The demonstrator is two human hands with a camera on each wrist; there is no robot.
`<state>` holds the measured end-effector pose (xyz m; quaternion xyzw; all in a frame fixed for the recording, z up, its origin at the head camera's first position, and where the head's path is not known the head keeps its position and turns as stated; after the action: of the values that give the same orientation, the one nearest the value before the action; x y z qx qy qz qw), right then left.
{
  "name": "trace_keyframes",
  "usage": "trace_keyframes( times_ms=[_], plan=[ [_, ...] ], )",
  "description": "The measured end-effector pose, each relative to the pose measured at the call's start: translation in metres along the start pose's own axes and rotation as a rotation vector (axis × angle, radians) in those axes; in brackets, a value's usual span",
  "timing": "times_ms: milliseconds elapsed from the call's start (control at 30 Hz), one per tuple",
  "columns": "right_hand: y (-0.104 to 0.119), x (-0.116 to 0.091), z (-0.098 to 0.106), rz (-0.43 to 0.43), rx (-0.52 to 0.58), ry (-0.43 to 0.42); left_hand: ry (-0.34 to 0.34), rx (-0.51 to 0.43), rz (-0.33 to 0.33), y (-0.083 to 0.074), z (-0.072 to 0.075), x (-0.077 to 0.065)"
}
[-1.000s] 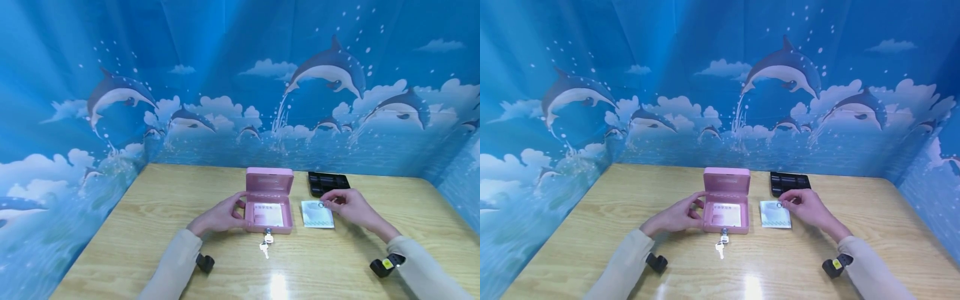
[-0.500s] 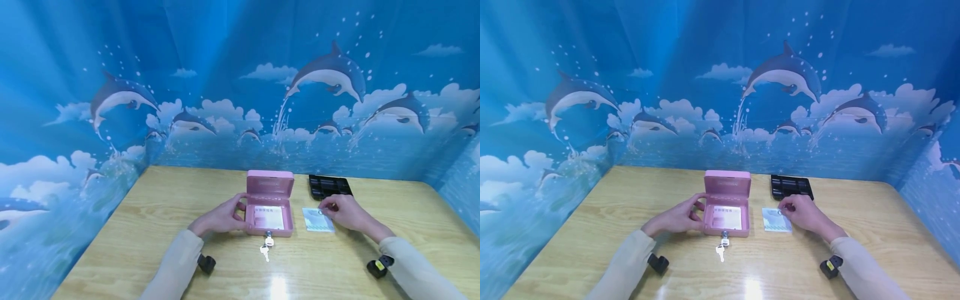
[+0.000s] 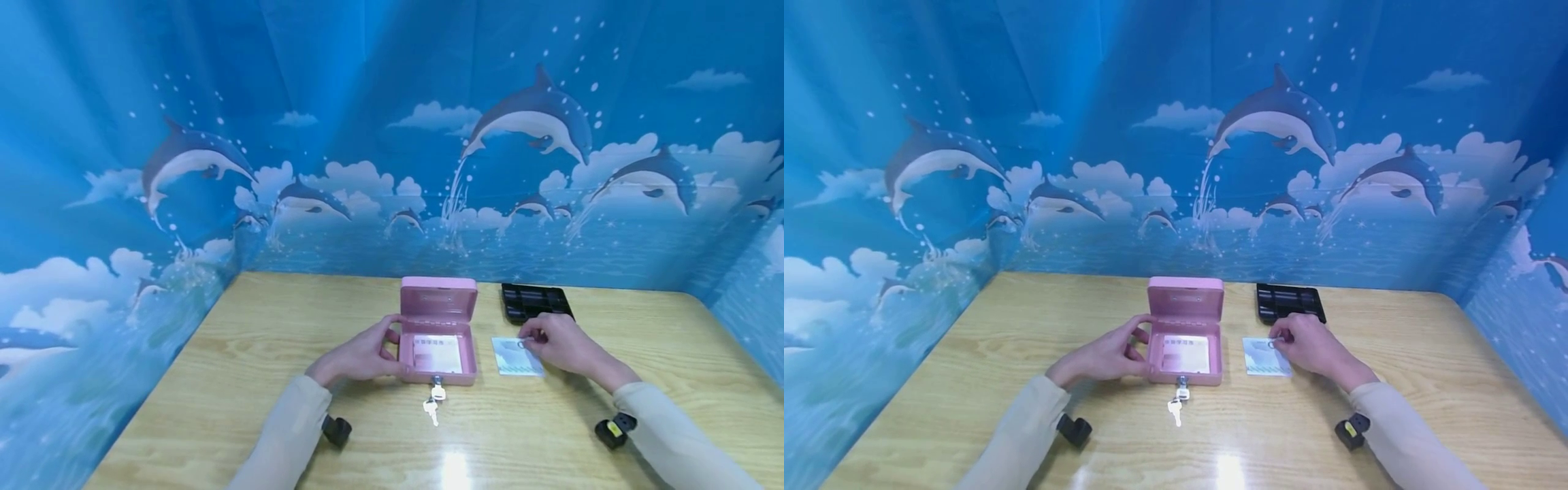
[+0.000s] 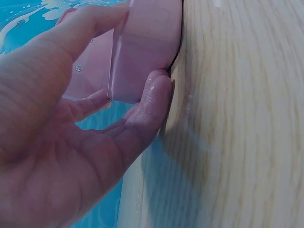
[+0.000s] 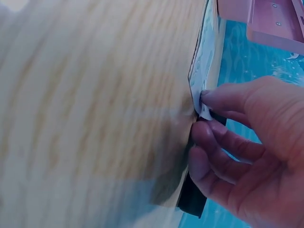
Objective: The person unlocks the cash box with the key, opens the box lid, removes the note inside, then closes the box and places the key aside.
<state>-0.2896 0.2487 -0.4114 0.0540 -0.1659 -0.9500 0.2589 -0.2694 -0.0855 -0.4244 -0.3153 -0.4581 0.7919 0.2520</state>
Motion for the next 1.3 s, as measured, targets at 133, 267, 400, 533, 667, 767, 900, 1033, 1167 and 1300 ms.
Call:
trace_keyframes(
  times_ms=[133,267,400,533,667,767,900,1033,1167,1300],
  plan=[
    [0.001,-0.001,0.001,-0.014,-0.01,-0.006,-0.005,0.009,0.01,0.0,0.001,0.0],
    [0.002,-0.002,0.003,-0.02,-0.01,-0.012,-0.006,0.009,0.019,-0.001,0.001,0.0],
    [0.005,-0.002,0.007,-0.012,0.021,-0.014,-0.013,0.022,0.036,-0.001,0.002,0.0],
    [0.013,0.0,0.01,-0.009,0.101,-0.006,-0.018,0.036,0.056,0.001,0.002,0.0],
    [0.025,0.001,0.008,-0.015,0.199,-0.011,-0.017,0.045,0.061,0.001,0.002,0.0],
    [0.034,0.003,0.004,0.02,0.258,-0.032,-0.017,0.044,0.066,0.0,0.002,0.0],
    [0.048,0.008,-0.005,0.083,0.307,-0.059,-0.014,0.047,0.065,-0.002,0.002,0.0],
    [0.06,0.014,-0.011,0.112,0.34,-0.07,-0.011,0.065,0.067,-0.004,0.002,-0.001],
    [0.071,0.02,-0.015,0.122,0.364,-0.055,-0.017,0.085,0.084,-0.005,0.003,0.0],
    [0.078,0.024,-0.02,0.125,0.354,-0.017,-0.018,0.092,0.091,-0.005,0.003,0.0]
  ],
)
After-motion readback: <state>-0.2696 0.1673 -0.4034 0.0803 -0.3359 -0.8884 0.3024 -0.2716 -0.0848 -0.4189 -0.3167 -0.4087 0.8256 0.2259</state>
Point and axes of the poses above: each hand's wrist, its own x-axis towards the middle knuckle, its own z-axis out of the back of the hand, y = z × x, the point moved 5 cm from there along x, towards the middle knuckle, and after that the axes turned 11 degrees about y, right-handed, at the moved point
